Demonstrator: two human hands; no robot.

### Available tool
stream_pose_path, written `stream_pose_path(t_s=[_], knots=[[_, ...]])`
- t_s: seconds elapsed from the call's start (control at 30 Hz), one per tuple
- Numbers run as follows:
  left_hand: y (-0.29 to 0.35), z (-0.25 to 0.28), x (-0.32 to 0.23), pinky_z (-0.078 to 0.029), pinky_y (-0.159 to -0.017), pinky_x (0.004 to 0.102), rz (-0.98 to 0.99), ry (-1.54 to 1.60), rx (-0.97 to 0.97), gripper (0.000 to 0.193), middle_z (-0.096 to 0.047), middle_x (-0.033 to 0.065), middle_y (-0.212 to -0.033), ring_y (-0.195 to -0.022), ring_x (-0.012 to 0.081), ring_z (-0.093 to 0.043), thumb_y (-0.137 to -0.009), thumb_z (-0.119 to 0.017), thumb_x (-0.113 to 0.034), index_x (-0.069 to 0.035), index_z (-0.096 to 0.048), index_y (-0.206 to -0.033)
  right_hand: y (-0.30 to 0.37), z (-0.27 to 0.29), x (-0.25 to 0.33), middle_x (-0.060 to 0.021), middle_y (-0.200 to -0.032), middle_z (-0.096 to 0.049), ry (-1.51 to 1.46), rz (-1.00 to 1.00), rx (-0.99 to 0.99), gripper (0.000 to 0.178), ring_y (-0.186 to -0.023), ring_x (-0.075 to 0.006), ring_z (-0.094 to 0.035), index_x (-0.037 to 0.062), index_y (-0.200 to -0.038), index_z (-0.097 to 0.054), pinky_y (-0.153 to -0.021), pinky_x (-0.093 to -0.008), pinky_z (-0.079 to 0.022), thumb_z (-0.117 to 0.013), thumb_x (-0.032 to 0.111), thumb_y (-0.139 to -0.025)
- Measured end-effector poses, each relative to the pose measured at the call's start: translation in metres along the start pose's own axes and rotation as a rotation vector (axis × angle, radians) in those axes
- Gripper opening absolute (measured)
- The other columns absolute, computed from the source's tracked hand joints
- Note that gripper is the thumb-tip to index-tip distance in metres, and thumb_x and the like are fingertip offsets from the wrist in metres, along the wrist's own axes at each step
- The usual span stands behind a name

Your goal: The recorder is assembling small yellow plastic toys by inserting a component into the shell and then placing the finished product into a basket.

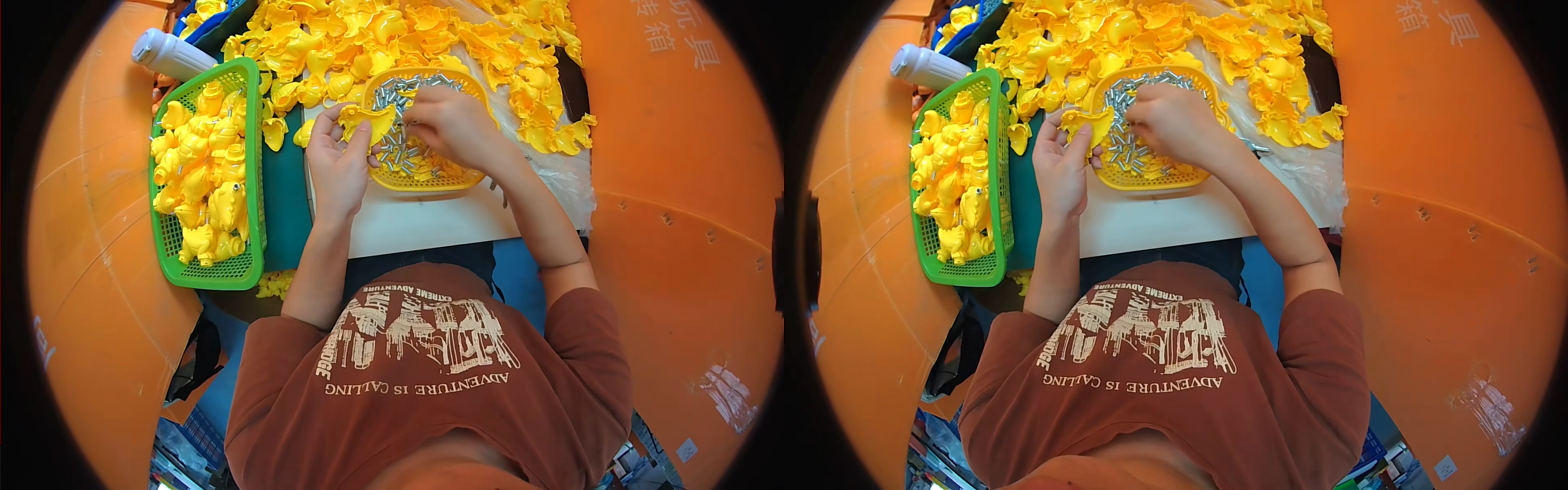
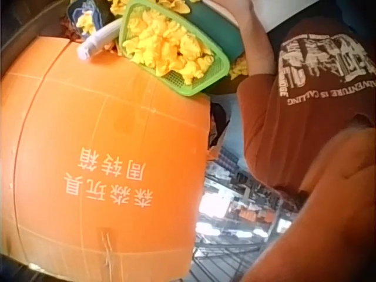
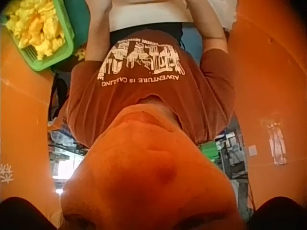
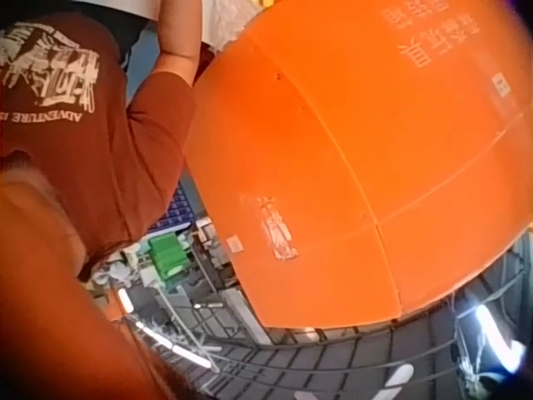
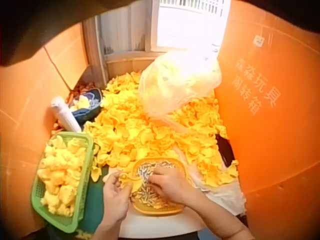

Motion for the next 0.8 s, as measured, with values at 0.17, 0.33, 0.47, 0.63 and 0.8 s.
stream_pose_path(t_s=[0.17,0.33,0.47,0.63,0.8], knots=[[0.003,-0.015,-0.006,-0.043,-0.046,0.0176,-0.023,-0.113,0.016,0.027,-0.057,0.0087,-0.092,-0.060,0.0075,-0.055,-0.085,-0.055,-0.002,0.000,-0.048,-0.111,-0.006,0.033,-0.002,-0.0038,-0.085,-0.063,-0.743,-0.171,-0.292,0.009,-0.076,-0.0080,-0.058,-0.0002,-0.082,-0.062,-0.064,-0.0207,-0.046,-0.066,0.006,-0.078],[0.008,-0.034,-0.017,-0.043,-0.047,0.0190,-0.158,-0.159,0.060,0.025,-0.058,0.0097,-0.090,-0.060,0.0068,-0.055,-0.084,-0.054,-0.001,0.001,-0.052,-0.109,-0.002,0.027,0.008,-0.0083,-0.086,-0.064,-1.101,-0.305,-0.329,0.015,-0.076,-0.0111,-0.061,-0.0048,-0.095,-0.062,-0.067,-0.0209,-0.050,-0.061,0.000,-0.081],[0.008,-0.031,-0.017,-0.044,-0.050,0.0212,-0.224,-0.331,0.025,0.024,-0.059,0.0115,-0.087,-0.065,0.0077,-0.056,-0.083,-0.055,-0.001,0.002,-0.054,-0.107,0.004,0.025,0.015,-0.0094,-0.089,-0.065,-1.008,-0.304,-0.285,0.018,-0.080,-0.0118,-0.062,-0.0054,-0.099,-0.061,-0.070,-0.0221,-0.051,-0.060,-0.002,-0.082],[0.013,-0.035,-0.029,-0.047,-0.067,0.0309,-0.478,-0.571,-0.017,0.025,-0.061,0.0178,-0.089,-0.078,0.0231,-0.061,-0.079,-0.056,-0.001,0.003,-0.056,-0.104,0.003,0.033,0.022,-0.0084,-0.088,-0.064,-0.782,-0.238,-0.352,0.013,-0.078,-0.0110,-0.061,-0.0054,-0.093,-0.062,-0.070,-0.0213,-0.050,-0.061,-0.002,-0.081],[0.015,-0.033,-0.033,-0.046,-0.073,0.0354,-0.476,-0.604,-0.048,0.025,-0.061,0.0195,-0.091,-0.084,0.0314,-0.060,-0.078,-0.055,0.000,0.003,-0.056,-0.103,0.002,0.041,0.028,-0.0081,-0.085,-0.063,-0.646,-0.183,-0.350,0.011,-0.074,-0.0098,-0.059,-0.0042,-0.090,-0.063,-0.066,-0.0206,-0.048,-0.063,0.000,-0.080]])
Point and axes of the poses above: each hand's wrist, its own y-axis away from the middle knuckle, its own z-axis out of the back of the hand, x = y × z, the point moved 6 cm from there along -y, towards the middle knuckle
